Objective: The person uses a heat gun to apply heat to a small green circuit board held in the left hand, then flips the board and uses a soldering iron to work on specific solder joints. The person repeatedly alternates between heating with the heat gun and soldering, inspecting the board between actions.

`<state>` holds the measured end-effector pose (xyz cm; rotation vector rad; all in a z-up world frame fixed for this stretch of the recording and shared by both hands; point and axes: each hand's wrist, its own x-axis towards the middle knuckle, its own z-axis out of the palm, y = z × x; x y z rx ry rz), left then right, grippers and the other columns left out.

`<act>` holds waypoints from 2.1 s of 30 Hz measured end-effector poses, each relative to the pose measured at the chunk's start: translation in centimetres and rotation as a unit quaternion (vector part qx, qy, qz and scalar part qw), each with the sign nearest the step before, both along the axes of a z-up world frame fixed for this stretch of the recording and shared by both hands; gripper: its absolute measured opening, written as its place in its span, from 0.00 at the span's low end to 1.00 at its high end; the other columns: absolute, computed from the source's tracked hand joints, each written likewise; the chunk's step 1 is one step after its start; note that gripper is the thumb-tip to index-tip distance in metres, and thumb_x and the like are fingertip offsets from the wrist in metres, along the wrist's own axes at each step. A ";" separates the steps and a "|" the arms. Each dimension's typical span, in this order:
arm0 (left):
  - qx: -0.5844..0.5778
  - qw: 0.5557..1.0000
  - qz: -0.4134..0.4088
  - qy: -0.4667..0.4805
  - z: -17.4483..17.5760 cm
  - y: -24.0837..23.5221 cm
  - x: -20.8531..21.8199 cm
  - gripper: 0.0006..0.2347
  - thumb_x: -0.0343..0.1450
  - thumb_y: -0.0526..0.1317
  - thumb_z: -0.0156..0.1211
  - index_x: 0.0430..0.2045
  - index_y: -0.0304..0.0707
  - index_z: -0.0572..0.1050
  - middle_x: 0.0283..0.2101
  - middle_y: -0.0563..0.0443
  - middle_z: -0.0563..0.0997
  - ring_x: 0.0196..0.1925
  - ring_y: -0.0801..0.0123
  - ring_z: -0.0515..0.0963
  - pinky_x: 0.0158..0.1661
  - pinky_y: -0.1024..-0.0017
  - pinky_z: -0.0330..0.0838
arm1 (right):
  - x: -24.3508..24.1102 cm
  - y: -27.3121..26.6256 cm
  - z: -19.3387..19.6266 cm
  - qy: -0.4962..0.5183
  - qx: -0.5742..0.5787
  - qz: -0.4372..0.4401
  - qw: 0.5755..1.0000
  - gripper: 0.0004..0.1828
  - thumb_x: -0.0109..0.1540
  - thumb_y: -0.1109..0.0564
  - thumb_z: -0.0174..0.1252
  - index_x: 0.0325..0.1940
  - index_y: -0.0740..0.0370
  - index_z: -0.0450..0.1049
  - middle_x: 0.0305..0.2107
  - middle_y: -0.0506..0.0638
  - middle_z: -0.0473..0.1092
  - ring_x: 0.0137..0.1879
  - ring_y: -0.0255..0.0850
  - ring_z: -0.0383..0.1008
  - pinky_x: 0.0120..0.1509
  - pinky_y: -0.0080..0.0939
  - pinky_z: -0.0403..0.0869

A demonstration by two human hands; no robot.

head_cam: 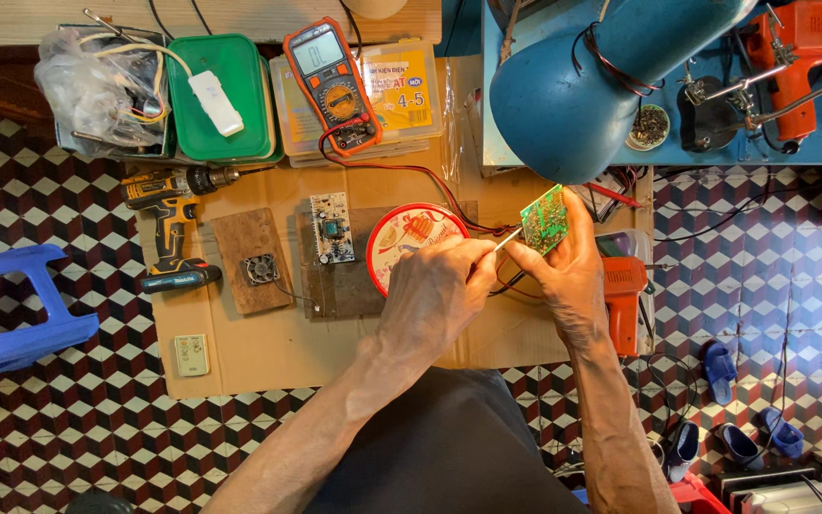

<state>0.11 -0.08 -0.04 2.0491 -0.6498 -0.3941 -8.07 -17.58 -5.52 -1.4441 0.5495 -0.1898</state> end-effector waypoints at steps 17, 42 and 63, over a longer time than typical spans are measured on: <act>0.002 0.999 -0.030 -0.044 0.4 0.0 0.8 0.07 0.73 0.38 0.57 0.35 0.37 0.81 0.30 0.43 0.84 0.28 0.55 0.84 0.28 0.60 0.76 | -0.6 -0.8 -1.0 0.025 0.189 -0.001 0.982 0.45 0.59 0.57 0.64 0.76 0.69 0.54 0.61 0.57 0.66 0.63 0.44 0.71 0.70 0.44 0.71; -0.150 0.939 0.137 0.276 -5.7 1.3 0.5 0.11 0.72 0.42 0.64 0.42 0.35 0.84 0.30 0.58 0.82 0.28 0.83 0.71 0.29 0.80 0.68 | 2.1 2.8 0.8 0.100 0.036 0.071 0.992 0.48 0.58 0.55 0.67 0.76 0.71 0.52 0.59 0.57 0.68 0.62 0.39 0.73 0.63 0.36 0.75; -0.252 0.843 0.141 0.455 -6.8 -1.0 2.3 0.08 0.69 0.37 0.65 0.35 0.29 0.79 0.33 0.50 0.83 0.36 0.75 0.81 0.40 0.77 0.76 | 1.7 3.2 2.4 0.030 0.253 0.085 0.963 0.35 0.62 0.54 0.57 0.71 0.73 0.61 0.63 0.60 0.65 0.70 0.46 0.66 0.76 0.49 0.65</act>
